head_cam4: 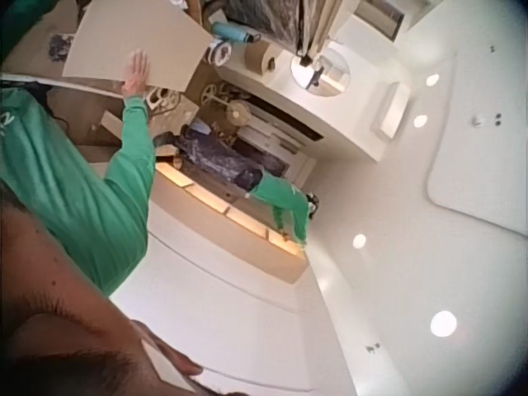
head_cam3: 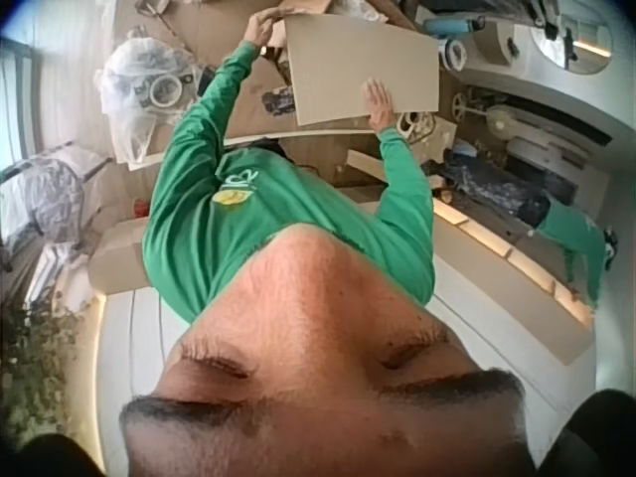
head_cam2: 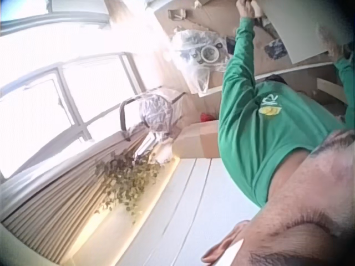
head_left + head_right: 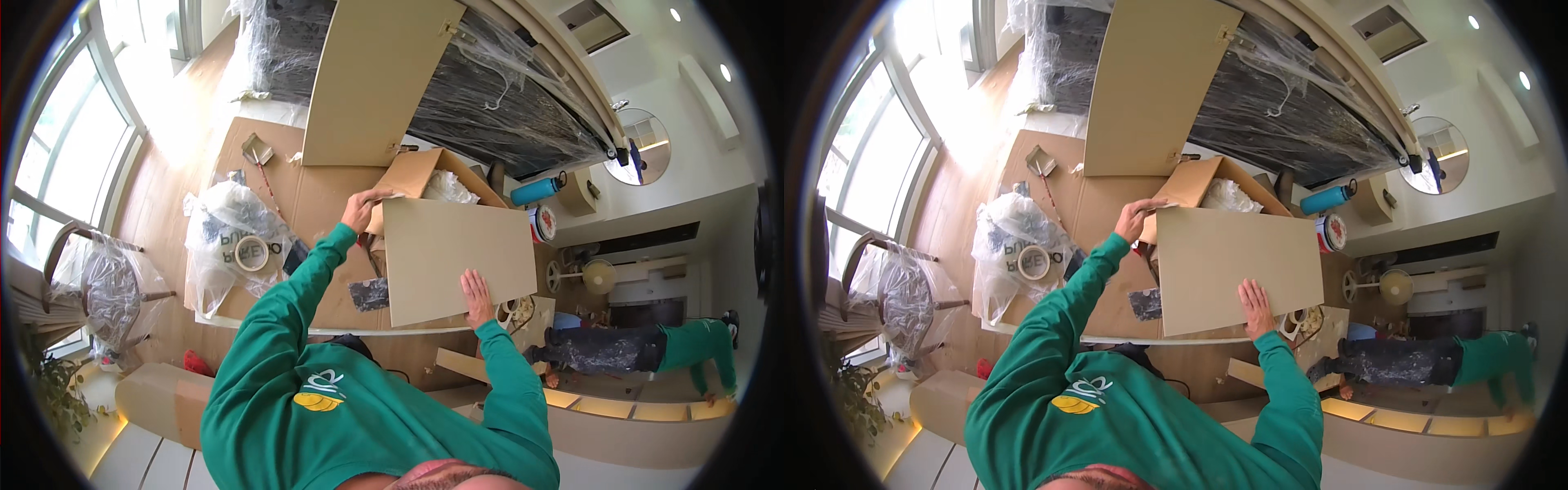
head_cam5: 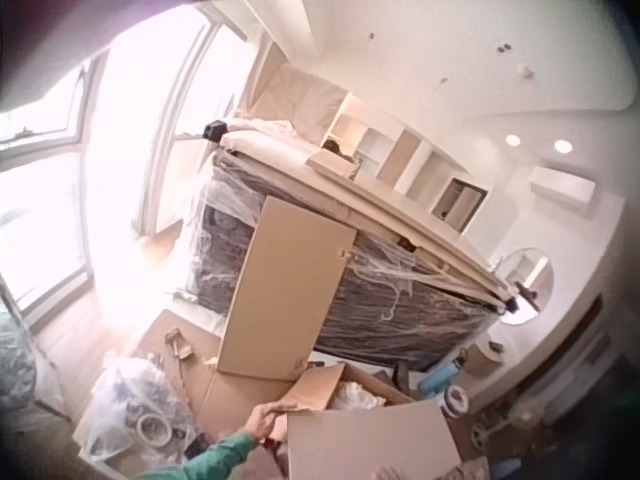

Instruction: The person wipes a rectangular furniture panel with a cloth, turns it over, and repeats the wiping on the other side. They then apply tape along one edge of the panel.

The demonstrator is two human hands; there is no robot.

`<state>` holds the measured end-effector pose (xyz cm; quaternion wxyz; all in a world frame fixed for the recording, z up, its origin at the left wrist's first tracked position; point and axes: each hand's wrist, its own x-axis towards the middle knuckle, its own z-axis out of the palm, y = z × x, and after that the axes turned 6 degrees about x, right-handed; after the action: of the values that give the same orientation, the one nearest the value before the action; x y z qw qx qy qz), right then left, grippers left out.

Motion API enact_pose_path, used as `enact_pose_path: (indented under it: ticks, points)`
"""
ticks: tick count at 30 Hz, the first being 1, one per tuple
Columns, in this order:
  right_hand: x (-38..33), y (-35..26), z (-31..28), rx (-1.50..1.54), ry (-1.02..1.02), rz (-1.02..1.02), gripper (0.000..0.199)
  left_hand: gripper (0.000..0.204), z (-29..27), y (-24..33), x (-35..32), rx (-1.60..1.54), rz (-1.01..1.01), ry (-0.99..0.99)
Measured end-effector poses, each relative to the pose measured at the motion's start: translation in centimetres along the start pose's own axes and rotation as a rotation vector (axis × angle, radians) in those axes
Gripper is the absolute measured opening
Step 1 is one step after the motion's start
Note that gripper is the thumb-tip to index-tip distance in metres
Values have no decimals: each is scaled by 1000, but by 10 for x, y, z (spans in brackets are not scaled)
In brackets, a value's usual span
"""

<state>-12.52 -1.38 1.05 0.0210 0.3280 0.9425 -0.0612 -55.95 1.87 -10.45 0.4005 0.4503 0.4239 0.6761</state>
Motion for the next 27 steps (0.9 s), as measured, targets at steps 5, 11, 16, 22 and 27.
enact_pose_path:
  ticks: [5, 11, 16, 22, 27]
  points:
    - [11, -7, -7, 37, -18, 2, 106, 44, -36, -45, 8, 174, -60, 250]
    - [3, -6, -2, -8, 22, 10, 102, 51, 21, -9, -35, -505, -302, 348]
    - [5, -8, -2, 0, 39, 11, 101, 54, 42, 15, -33, -259, -326, 309]
    - [5, -9, 1, 21, 80, 26, 98, 34, 33, 12, 5, -110, -413, 438]
    - [4, -10, 2, 16, 75, 52, 98, 36, 29, 11, -5, -314, -412, 371]
